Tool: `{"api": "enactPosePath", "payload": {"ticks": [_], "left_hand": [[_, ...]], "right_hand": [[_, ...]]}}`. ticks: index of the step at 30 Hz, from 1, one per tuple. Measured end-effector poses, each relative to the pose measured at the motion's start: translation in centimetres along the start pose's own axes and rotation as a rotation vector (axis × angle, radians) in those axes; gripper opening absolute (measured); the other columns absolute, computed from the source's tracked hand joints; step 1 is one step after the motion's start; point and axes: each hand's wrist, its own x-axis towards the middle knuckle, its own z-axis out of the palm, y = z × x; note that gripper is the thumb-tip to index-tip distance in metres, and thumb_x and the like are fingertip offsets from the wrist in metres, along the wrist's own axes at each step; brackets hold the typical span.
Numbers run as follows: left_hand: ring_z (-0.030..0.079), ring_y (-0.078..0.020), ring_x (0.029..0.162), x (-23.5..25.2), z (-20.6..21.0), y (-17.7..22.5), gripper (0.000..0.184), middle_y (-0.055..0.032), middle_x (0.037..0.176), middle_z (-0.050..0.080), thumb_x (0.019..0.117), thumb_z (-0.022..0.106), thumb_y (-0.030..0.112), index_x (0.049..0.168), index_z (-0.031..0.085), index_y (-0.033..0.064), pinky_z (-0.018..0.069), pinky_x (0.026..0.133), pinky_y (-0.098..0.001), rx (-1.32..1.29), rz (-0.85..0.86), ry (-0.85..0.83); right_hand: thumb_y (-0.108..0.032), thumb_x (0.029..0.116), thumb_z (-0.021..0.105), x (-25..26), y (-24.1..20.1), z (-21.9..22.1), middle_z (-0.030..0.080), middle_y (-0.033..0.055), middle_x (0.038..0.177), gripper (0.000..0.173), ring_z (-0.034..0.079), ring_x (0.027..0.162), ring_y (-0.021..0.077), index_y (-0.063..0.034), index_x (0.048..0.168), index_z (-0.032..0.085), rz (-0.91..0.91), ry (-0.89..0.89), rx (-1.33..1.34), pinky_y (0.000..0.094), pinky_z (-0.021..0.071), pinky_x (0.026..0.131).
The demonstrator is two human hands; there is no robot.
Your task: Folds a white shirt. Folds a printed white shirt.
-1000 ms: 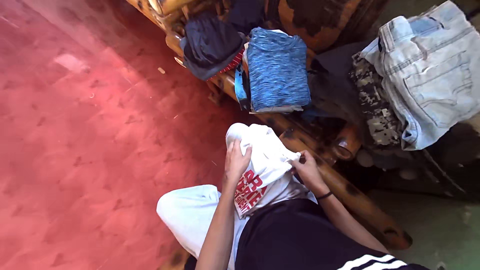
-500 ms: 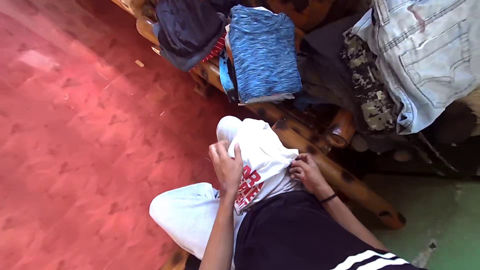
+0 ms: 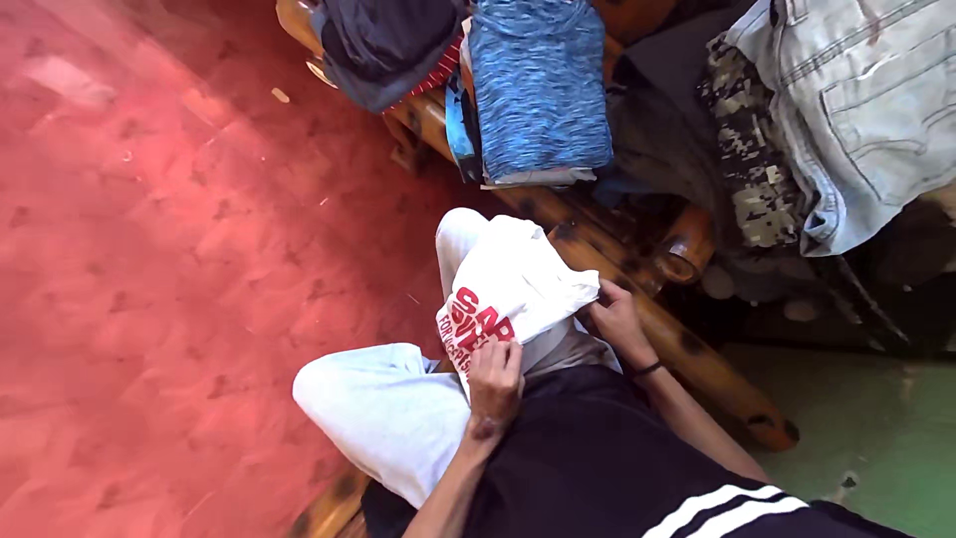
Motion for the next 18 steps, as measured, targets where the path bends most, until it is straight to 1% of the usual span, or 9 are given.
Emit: {"api": "enactPosePath", "payload": {"ticks": [1,4,6,9,11,14,16,17,18], "left_hand": [[0.071,-0.0351,0.082,-0.1,-0.7,0.0,0.017,-0.0182,0.087,0.073,0.0887,0.062,0.001,0.097,0.077,-0.0021,0.0576,0.075,-0.0457,0.0,-0.002,0.036],[0.068,-0.0312,0.08,-0.6,-2.1,-0.1,0.016,-0.0164,0.083,0.07,0.0914,0.061,0.002,0.095,0.076,-0.0023,0.0557,0.077,-0.0393,-0.028,0.022,0.119],[0.066,-0.0293,0.08,-1.4,-2.2,-0.1,0.016,-0.015,0.082,0.069,0.0927,0.06,0.003,0.094,0.075,-0.0017,0.0538,0.078,-0.0378,-0.052,0.063,0.143],[0.063,-0.027,0.082,-2.6,-1.6,-0.1,0.014,-0.0114,0.083,0.068,0.0934,0.06,0.004,0.09,0.073,0.0024,0.0503,0.083,-0.0358,-0.083,0.144,0.16],[0.064,-0.0267,0.082,-2.7,-1.4,0.3,0.014,-0.0102,0.083,0.069,0.0929,0.06,0.003,0.087,0.072,0.0044,0.0512,0.082,-0.035,-0.113,0.182,0.111],[0.068,-0.0303,0.085,-1.8,-1.7,0.1,0.015,-0.0121,0.087,0.071,0.0942,0.058,0.002,0.09,0.072,0.0039,0.0547,0.08,-0.0404,-0.216,0.21,-0.113],[0.069,-0.031,0.092,-1.1,-1.6,-0.9,0.016,-0.0135,0.094,0.072,0.0955,0.058,0.004,0.093,0.073,0.0037,0.0559,0.083,-0.0441,-0.361,0.164,-0.304],[0.069,-0.0294,0.096,-0.9,-1.3,-1.7,0.017,-0.0144,0.098,0.072,0.0979,0.058,0.009,0.095,0.074,0.0031,0.0558,0.087,-0.0434,-0.447,0.097,-0.349],[0.069,-0.0271,0.097,-0.7,-1.1,-2.6,0.018,-0.0161,0.099,0.071,0.0986,0.06,0.012,0.097,0.075,0.0011,0.0568,0.089,-0.0406,-0.513,0.005,-0.313]], "right_hand": [[-0.005,0.092,0.067,-0.2,-0.2,-0.9,0.067,0.0077,0.082,0.008,0.062,0.063,0.0125,-0.0001,0.098,0.066,-0.051,0.005,-0.074,0.0327,0.0567,0.06],[-0.005,0.0853,0.077,-0.4,-0.3,-3.2,0.067,0.0086,0.083,0.01,0.064,0.071,0.0125,-0.0003,0.087,0.068,-0.205,-0.013,-0.236,0.0309,0.0561,0.066],[-0.006,0.0814,0.079,-0.3,0.8,-3.5,0.066,0.0105,0.082,0.012,0.063,0.075,0.0173,-0.0001,0.082,0.069,-0.31,-0.028,-0.319,0.0339,0.0547,0.069],[-0.006,0.0825,0.078,-0.2,2.7,-3.0,0.064,0.0136,0.08,0.012,0.063,0.073,0.0232,0.0011,0.081,0.069,-0.362,-0.006,-0.406,0.0392,0.0542,0.068],[-0.004,0.085,0.075,-0.3,3.6,-2.5,0.064,0.015,0.08,0.008,0.064,0.074,0.0265,0.0019,0.084,0.07,-0.348,0.026,-0.451,0.043,0.0548,0.069],[-0.001,0.0905,0.067,-0.4,3.0,-2.0,0.067,0.0205,0.09,0.01,0.068,0.085,0.0344,0.0037,0.097,0.073,-0.192,0.04,-0.499,0.0514,0.056,0.078],[-0.003,0.0989,0.058,-0.3,1.9,-2.1,0.069,0.0219,0.107,0.022,0.068,0.099,0.0342,0.0012,0.115,0.072,0.061,-0.011,-0.432,0.0522,0.0542,0.09],[-0.004,0.101,0.054,-0.4,1.6,-2.1,0.069,0.0205,0.111,0.025,0.068,0.098,0.0299,0.0004,0.12,0.069,0.169,0.0,-0.327,0.0483,0.0557,0.088],[-0.006,0.1029,0.051,-0.7,1.2,-1.9,0.068,0.0197,0.112,0.025,0.07,0.091,0.0261,0.0011,0.123,0.065,0.262,0.046,-0.172,0.0446,0.0588,0.082]]}}
